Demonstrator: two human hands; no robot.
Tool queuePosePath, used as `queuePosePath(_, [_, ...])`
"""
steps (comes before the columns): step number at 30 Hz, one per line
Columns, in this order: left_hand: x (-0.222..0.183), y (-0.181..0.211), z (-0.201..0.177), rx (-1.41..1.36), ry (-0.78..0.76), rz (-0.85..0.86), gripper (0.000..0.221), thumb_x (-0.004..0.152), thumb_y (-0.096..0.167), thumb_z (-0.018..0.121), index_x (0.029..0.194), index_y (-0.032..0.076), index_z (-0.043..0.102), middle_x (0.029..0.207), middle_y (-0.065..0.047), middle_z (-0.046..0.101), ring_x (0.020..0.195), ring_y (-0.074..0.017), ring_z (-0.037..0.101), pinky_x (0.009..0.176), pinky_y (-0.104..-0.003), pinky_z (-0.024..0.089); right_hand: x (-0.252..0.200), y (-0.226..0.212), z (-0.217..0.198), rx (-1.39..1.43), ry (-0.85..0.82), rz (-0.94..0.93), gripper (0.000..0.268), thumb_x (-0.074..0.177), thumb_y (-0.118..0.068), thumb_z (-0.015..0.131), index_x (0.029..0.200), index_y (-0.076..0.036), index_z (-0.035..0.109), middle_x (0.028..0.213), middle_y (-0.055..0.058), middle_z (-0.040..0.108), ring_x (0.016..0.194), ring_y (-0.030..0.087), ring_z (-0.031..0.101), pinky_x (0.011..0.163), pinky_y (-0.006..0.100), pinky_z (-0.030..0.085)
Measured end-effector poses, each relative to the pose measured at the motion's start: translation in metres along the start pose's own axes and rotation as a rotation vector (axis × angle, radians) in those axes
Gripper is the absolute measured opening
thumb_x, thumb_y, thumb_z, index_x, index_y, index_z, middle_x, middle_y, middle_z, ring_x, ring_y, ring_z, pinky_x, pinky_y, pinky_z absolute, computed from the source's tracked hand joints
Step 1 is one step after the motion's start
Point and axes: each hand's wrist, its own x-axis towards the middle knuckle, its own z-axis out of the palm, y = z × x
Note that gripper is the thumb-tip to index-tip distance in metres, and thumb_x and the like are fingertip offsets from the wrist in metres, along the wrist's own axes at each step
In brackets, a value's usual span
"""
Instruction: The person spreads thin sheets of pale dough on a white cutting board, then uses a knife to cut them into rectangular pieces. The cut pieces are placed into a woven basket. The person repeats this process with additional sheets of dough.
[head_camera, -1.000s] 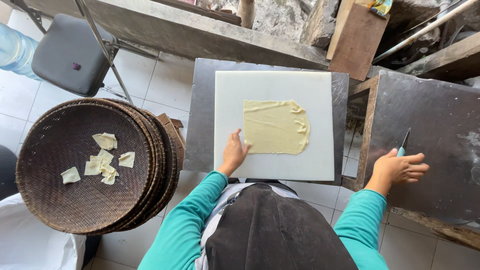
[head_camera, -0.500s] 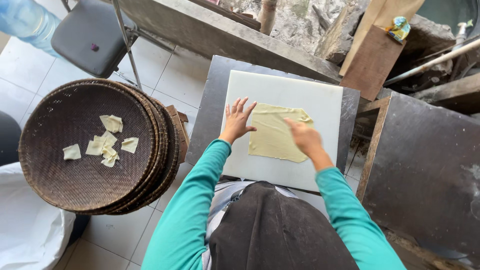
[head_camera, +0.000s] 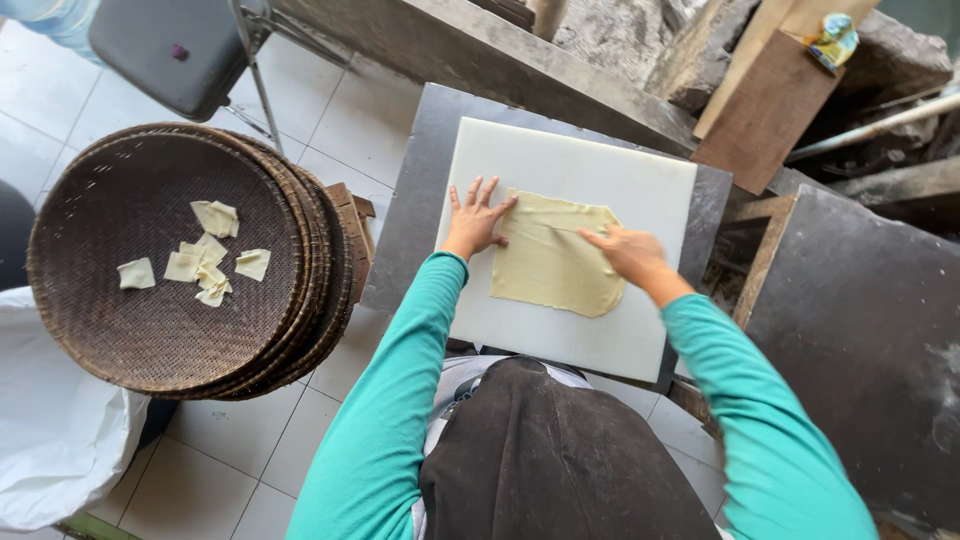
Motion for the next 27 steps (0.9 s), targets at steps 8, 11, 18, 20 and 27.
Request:
queuePosePath(8, [-0.016, 0.0, -0.019, -0.037, 0.045, 0.122, 0.123, 0.056, 0.06, 0.091, 0.16, 0.04, 0.027, 0.171, -0.002, 0.012, 0.157, -0.0311, 0.008, 0.12, -0.075, 0.004, -0.11, 0.05, -0.065, -0.132, -0.307, 0.325, 0.055, 0.101, -0.019, 0.048, 0.147, -0.049, 0.049, 0.094, 0.003, 0.065, 0.072, 0.021, 0.071, 0.059, 0.039, 0.059])
queuePosePath(11, [-0.029, 0.0, -0.022, -0.085, -0.036, 0.183, 0.138, 0.046, 0.063, 0.094, 0.16, 0.039, 0.02, 0.17, -0.003, 0.007, 0.157, -0.0332, 0.004, 0.119, -0.076, 0.0, -0.052, -0.021, -0.044, 0.069, -0.109, 0.165, 0.051, 0.094, -0.023, 0.054, 0.14, -0.046, 0.053, 0.095, 0.002, 0.066, 0.071, 0.024, 0.069, 0.052, 0.039, 0.056])
queuePosePath(18, [-0.05, 0.0, -0.017, 0.05, -0.092, 0.137, 0.135, 0.05, 0.063, 0.094, 0.161, 0.041, 0.02, 0.172, -0.003, 0.005, 0.158, -0.0358, 0.003, 0.116, -0.08, 0.002, 0.036, -0.102, 0.004, 0.09, -0.046, -0.074, 0.059, 0.093, -0.013, 0.051, 0.141, -0.046, 0.056, 0.091, 0.006, 0.065, 0.07, 0.025, 0.07, 0.056, 0.041, 0.055])
queuePosePath(20, [-0.047, 0.001, -0.01, 0.046, -0.12, 0.112, 0.134, 0.051, 0.062, 0.094, 0.161, 0.043, 0.02, 0.172, -0.003, 0.005, 0.157, -0.036, 0.002, 0.115, -0.08, 0.002, 0.006, -0.071, 0.006, 0.025, -0.122, -0.035, 0.06, 0.096, -0.011, 0.051, 0.146, -0.045, 0.054, 0.088, 0.005, 0.065, 0.069, 0.023, 0.07, 0.055, 0.04, 0.055])
queuePosePath(27, [-0.047, 0.001, -0.018, 0.063, -0.125, 0.122, 0.133, 0.051, 0.062, 0.094, 0.161, 0.043, 0.021, 0.172, -0.004, 0.006, 0.158, -0.0348, 0.003, 0.117, -0.079, 0.002, -0.166, 0.032, -0.041, -0.089, -0.314, 0.354, 0.054, 0.095, -0.025, 0.055, 0.144, -0.048, 0.052, 0.093, 0.003, 0.065, 0.072, 0.025, 0.071, 0.058, 0.043, 0.058])
